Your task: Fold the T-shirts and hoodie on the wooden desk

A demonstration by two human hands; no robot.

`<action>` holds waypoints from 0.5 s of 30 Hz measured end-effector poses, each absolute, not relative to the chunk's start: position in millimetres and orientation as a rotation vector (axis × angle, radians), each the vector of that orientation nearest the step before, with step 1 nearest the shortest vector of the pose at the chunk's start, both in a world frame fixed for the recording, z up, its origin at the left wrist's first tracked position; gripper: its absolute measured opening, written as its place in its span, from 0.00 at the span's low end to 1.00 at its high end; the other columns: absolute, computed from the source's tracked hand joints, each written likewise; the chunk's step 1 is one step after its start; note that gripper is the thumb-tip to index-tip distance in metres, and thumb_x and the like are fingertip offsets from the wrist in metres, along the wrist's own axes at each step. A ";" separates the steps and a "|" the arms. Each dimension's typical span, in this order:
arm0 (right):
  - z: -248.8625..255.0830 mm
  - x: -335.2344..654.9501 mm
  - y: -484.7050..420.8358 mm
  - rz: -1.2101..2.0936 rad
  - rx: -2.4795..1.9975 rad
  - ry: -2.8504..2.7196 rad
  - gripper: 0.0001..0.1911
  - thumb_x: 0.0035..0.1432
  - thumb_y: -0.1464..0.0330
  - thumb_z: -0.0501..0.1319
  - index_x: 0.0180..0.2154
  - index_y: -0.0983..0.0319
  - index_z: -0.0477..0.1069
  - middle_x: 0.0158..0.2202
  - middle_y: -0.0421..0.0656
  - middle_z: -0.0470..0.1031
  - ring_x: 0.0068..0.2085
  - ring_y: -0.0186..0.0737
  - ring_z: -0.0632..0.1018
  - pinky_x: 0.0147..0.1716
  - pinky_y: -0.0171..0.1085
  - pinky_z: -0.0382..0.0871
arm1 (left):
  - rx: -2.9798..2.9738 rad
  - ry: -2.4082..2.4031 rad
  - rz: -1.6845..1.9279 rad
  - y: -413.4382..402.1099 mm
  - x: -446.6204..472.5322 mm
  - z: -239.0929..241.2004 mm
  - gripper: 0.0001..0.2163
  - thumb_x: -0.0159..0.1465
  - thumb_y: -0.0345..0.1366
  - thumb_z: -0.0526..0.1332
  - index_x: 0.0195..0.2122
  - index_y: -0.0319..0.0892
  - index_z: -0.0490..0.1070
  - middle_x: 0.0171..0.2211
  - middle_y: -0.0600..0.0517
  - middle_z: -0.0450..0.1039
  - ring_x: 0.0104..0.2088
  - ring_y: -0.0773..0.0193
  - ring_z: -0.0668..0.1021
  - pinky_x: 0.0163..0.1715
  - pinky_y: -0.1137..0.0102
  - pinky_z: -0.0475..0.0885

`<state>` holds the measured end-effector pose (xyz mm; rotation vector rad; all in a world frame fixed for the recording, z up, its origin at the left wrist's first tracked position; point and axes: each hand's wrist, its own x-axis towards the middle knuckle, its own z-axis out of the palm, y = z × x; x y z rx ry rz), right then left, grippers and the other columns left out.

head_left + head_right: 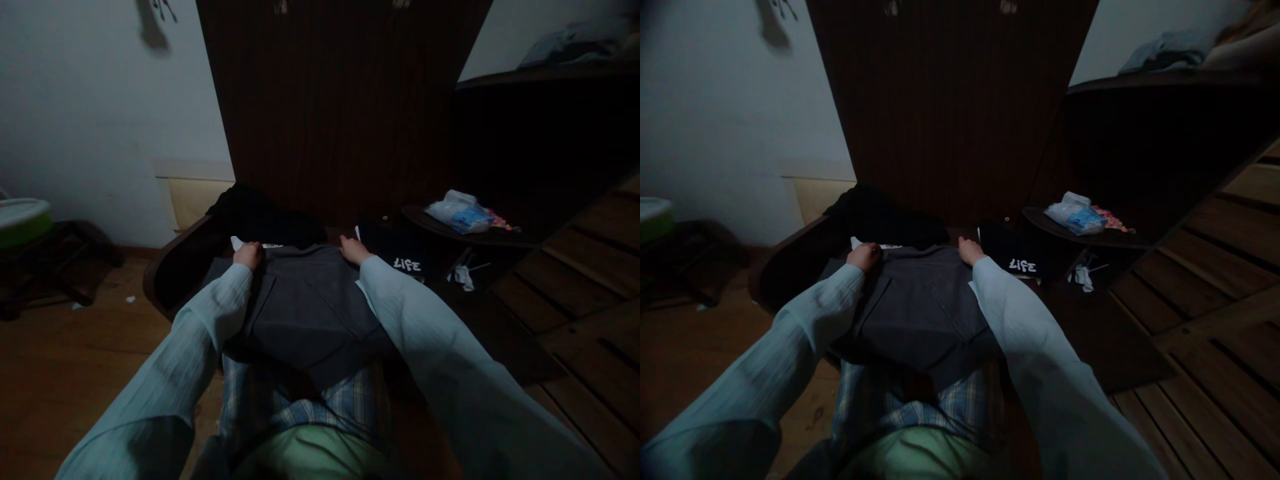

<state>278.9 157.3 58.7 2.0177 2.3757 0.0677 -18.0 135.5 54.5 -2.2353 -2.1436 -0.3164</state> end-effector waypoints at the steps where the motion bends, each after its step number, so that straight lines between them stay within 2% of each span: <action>1: 55.7 278.4 159.8 0.046 2.039 2.353 0.19 0.60 0.67 0.49 0.51 0.70 0.59 0.45 0.59 0.70 0.46 0.49 0.73 0.39 0.40 0.66 | -2.201 -2.164 -0.292 137.4 -20.1 52.1 0.12 0.57 0.34 0.54 0.42 0.41 0.70 0.43 0.43 0.72 0.47 0.53 0.72 0.43 0.67 0.68; 6: 43.8 277.8 164.9 -0.036 2.102 2.294 0.16 0.59 0.67 0.51 0.47 0.67 0.63 0.47 0.59 0.69 0.48 0.49 0.73 0.41 0.40 0.66 | -2.225 -2.188 -0.226 140.8 -25.4 48.0 0.14 0.56 0.36 0.58 0.43 0.39 0.69 0.45 0.42 0.71 0.47 0.51 0.72 0.42 0.67 0.68; 9: 42.9 277.5 164.9 -0.058 2.135 2.289 0.16 0.58 0.69 0.50 0.47 0.68 0.64 0.47 0.59 0.69 0.47 0.50 0.73 0.40 0.40 0.66 | -2.186 -2.240 -0.228 137.9 -24.0 51.5 0.11 0.58 0.35 0.54 0.41 0.40 0.69 0.43 0.42 0.72 0.45 0.50 0.73 0.40 0.64 0.68; 15: 48.7 279.9 163.9 -0.037 2.272 2.309 0.17 0.59 0.68 0.48 0.49 0.67 0.61 0.46 0.56 0.71 0.47 0.48 0.73 0.40 0.39 0.66 | -1.922 -2.380 -0.459 127.1 -15.3 63.0 0.17 0.61 0.35 0.46 0.49 0.32 0.60 0.40 0.32 0.71 0.42 0.46 0.75 0.38 0.59 0.68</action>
